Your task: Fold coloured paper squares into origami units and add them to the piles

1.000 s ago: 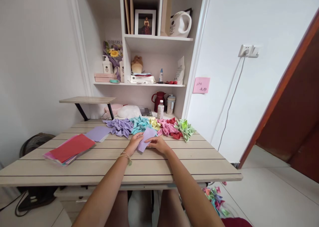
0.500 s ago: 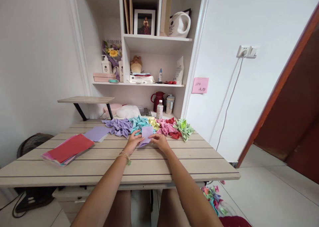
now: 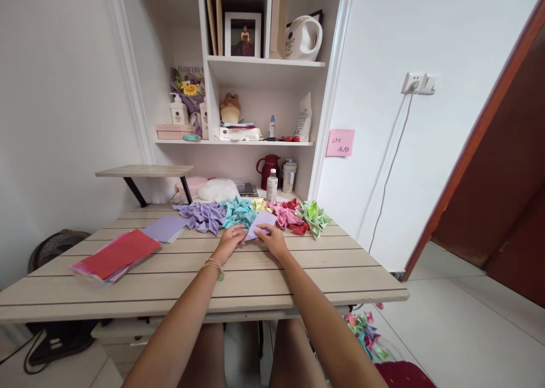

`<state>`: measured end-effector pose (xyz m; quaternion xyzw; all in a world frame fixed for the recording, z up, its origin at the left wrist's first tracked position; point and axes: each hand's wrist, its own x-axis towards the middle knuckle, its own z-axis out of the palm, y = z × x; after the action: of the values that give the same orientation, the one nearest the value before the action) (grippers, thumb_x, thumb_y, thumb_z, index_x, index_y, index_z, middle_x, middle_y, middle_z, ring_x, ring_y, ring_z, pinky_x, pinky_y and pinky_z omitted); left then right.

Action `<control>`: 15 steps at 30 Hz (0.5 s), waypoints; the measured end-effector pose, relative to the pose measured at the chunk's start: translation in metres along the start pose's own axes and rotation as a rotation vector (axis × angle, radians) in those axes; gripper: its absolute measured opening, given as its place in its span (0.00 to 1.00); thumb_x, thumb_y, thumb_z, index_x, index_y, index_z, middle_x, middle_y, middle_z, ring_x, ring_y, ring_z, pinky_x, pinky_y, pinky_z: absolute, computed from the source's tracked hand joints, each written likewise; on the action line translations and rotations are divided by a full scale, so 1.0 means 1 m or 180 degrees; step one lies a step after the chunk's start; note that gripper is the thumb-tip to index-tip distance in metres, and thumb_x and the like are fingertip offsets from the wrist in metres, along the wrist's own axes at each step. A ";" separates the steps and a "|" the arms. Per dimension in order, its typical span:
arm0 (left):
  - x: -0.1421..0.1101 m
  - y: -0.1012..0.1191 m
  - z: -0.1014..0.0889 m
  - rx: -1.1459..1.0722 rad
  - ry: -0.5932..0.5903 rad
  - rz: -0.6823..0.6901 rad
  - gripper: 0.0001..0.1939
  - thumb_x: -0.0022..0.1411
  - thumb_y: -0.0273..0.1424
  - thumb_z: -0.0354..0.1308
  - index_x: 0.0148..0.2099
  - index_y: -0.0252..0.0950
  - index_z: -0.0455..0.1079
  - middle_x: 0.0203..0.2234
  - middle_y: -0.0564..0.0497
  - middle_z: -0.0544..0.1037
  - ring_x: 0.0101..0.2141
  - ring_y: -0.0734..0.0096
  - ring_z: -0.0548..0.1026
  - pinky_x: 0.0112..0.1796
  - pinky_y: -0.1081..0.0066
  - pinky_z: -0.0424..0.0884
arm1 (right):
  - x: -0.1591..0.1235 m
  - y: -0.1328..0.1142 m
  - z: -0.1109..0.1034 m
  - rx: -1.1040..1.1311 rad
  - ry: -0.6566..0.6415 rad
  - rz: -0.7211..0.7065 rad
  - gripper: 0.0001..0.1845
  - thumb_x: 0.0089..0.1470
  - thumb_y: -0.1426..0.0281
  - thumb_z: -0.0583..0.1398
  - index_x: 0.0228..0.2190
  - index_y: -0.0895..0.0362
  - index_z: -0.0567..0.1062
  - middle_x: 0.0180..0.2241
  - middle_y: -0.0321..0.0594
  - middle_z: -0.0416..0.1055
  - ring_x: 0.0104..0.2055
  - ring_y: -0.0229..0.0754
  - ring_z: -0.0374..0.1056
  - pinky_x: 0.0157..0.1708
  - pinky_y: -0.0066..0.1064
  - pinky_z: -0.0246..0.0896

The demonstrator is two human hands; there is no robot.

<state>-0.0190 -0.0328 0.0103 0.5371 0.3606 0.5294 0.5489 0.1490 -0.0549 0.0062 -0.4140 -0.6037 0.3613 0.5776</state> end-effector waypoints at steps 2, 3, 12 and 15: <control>-0.001 0.001 0.002 0.0058 -0.0078 0.0000 0.17 0.45 0.34 0.66 0.38 0.32 0.74 0.22 0.50 0.77 0.18 0.77 0.70 0.19 0.78 0.60 | 0.001 0.001 0.001 0.0106 0.0172 0.0031 0.33 0.40 0.64 0.64 0.50 0.59 0.67 0.37 0.43 0.71 0.28 0.40 0.67 0.28 0.31 0.67; -0.002 0.001 0.004 0.0084 -0.0121 0.0000 0.17 0.44 0.34 0.66 0.37 0.32 0.74 0.22 0.50 0.77 0.19 0.76 0.70 0.20 0.77 0.60 | 0.001 0.002 0.001 0.0161 0.0228 0.0044 0.40 0.39 0.66 0.65 0.54 0.58 0.61 0.41 0.45 0.69 0.29 0.40 0.67 0.28 0.31 0.67; 0.000 -0.003 0.003 0.0177 -0.0175 0.0019 0.07 0.39 0.30 0.68 0.25 0.33 0.75 0.16 0.54 0.74 0.22 0.71 0.71 0.23 0.76 0.63 | 0.004 0.000 -0.004 0.0464 0.0374 0.0186 0.27 0.43 0.54 0.61 0.41 0.60 0.73 0.23 0.37 0.70 0.23 0.38 0.65 0.23 0.28 0.62; 0.001 -0.005 0.003 0.0071 -0.0166 -0.0055 0.08 0.41 0.30 0.67 0.26 0.32 0.74 0.15 0.54 0.73 0.18 0.74 0.70 0.20 0.78 0.61 | 0.004 -0.003 -0.007 0.0484 0.0318 0.0184 0.22 0.41 0.51 0.61 0.28 0.58 0.76 0.17 0.33 0.66 0.18 0.35 0.60 0.19 0.26 0.57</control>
<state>-0.0152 -0.0318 0.0064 0.5536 0.3566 0.5065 0.5566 0.1554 -0.0527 0.0110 -0.4037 -0.5328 0.4015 0.6260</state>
